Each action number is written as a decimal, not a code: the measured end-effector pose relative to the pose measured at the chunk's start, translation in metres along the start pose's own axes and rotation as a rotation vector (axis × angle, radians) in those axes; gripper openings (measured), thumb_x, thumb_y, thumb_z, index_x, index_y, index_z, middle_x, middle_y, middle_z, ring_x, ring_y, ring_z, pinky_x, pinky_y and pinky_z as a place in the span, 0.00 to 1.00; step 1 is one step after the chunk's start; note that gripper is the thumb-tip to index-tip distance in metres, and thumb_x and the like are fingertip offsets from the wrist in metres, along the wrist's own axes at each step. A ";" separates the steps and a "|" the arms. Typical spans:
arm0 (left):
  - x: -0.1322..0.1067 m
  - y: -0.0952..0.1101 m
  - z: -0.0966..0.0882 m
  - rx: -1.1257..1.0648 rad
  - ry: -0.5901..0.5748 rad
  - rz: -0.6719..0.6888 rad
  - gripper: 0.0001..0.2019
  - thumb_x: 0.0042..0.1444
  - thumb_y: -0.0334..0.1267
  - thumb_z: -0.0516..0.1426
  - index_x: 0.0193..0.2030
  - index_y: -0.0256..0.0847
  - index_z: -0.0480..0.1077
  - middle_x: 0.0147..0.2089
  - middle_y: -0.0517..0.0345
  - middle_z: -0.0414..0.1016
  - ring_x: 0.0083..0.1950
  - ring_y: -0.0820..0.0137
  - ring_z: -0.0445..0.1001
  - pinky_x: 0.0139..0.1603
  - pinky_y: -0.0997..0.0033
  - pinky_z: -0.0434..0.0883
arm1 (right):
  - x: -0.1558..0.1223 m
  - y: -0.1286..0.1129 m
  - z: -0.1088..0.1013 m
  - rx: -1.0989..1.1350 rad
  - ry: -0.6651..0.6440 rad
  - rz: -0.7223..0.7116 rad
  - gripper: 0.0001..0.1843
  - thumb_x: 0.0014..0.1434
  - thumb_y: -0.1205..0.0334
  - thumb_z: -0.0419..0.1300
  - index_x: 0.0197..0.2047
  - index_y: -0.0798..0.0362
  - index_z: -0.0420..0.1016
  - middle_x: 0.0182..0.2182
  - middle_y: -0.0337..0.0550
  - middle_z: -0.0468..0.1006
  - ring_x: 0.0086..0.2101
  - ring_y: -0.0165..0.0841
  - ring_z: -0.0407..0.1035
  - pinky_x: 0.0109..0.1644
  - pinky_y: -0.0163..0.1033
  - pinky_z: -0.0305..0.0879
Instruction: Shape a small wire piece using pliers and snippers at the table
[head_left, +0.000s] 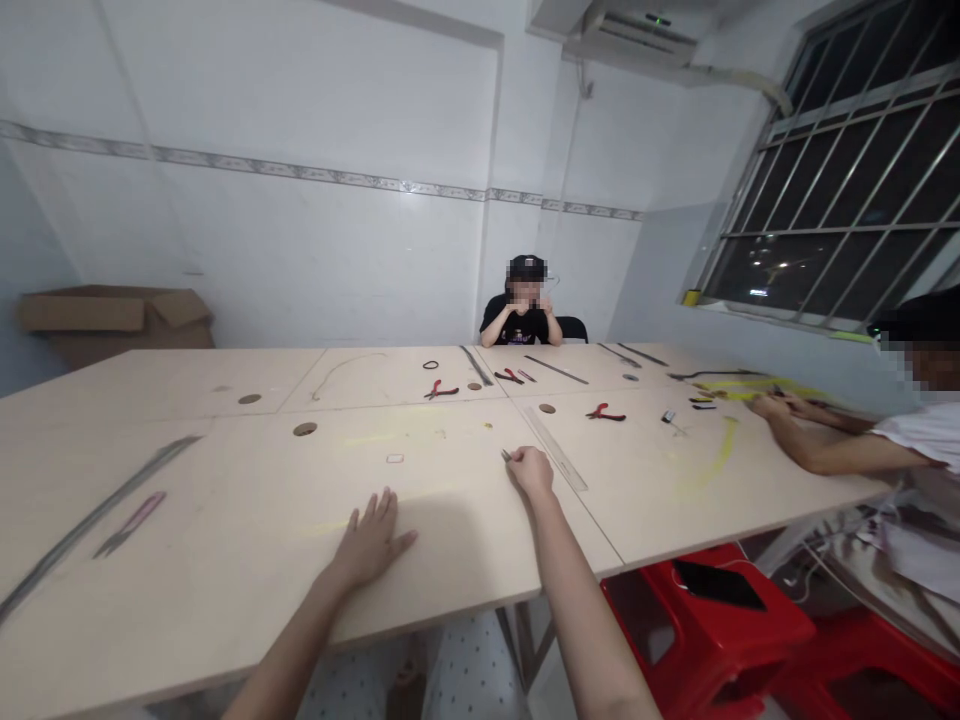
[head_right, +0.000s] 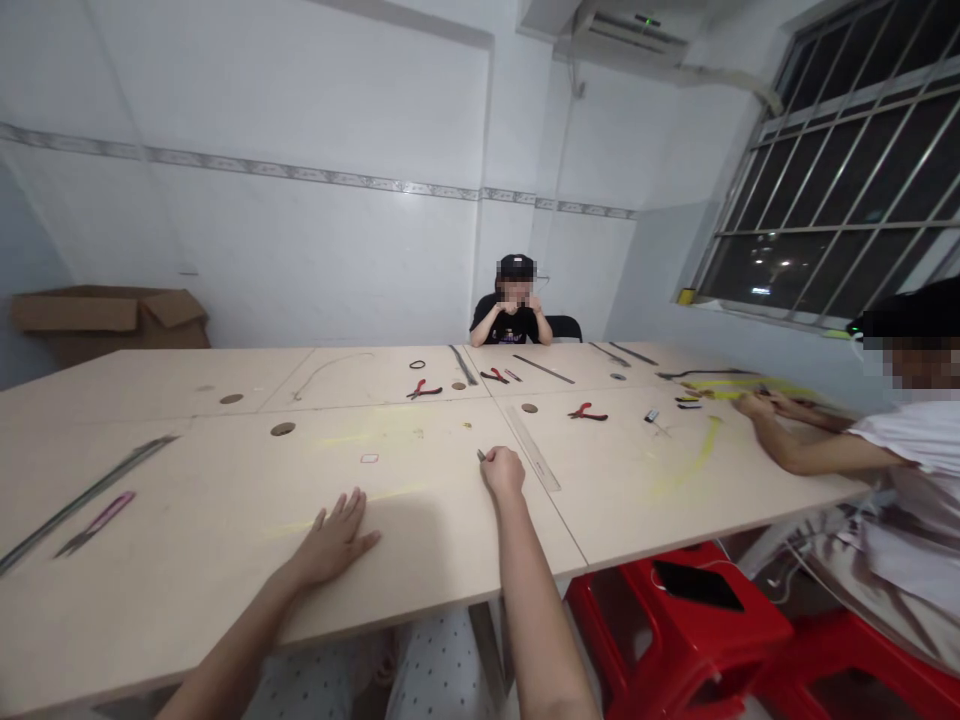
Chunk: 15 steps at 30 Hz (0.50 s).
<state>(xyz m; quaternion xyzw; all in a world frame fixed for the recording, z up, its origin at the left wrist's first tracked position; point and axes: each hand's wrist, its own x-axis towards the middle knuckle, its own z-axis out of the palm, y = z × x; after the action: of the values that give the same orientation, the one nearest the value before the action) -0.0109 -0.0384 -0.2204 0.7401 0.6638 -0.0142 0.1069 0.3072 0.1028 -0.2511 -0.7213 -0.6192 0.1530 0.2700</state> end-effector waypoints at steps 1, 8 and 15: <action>-0.004 -0.004 0.003 0.006 0.018 -0.038 0.45 0.61 0.62 0.39 0.74 0.26 0.40 0.76 0.42 0.33 0.76 0.51 0.35 0.72 0.44 0.42 | 0.000 0.000 0.000 0.007 -0.001 -0.001 0.14 0.65 0.53 0.59 0.42 0.56 0.75 0.41 0.44 0.77 0.42 0.33 0.72 0.49 0.45 0.70; -0.021 -0.034 0.020 0.060 0.177 -0.281 0.46 0.60 0.61 0.41 0.73 0.23 0.43 0.76 0.40 0.38 0.76 0.51 0.39 0.73 0.44 0.43 | 0.000 0.000 0.001 0.084 0.021 0.016 0.13 0.63 0.53 0.61 0.38 0.56 0.75 0.38 0.43 0.77 0.40 0.32 0.72 0.48 0.44 0.69; -0.027 -0.038 0.022 0.107 0.267 -0.319 0.45 0.61 0.62 0.40 0.73 0.24 0.45 0.75 0.38 0.41 0.76 0.53 0.40 0.73 0.46 0.43 | 0.002 0.004 0.005 0.318 0.108 0.033 0.16 0.63 0.52 0.61 0.31 0.56 0.73 0.29 0.39 0.76 0.33 0.30 0.71 0.43 0.40 0.68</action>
<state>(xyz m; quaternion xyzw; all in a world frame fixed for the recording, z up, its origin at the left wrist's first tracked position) -0.0491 -0.0651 -0.2431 0.6256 0.7791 0.0320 -0.0252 0.3084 0.1051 -0.2571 -0.6866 -0.5598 0.2148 0.4111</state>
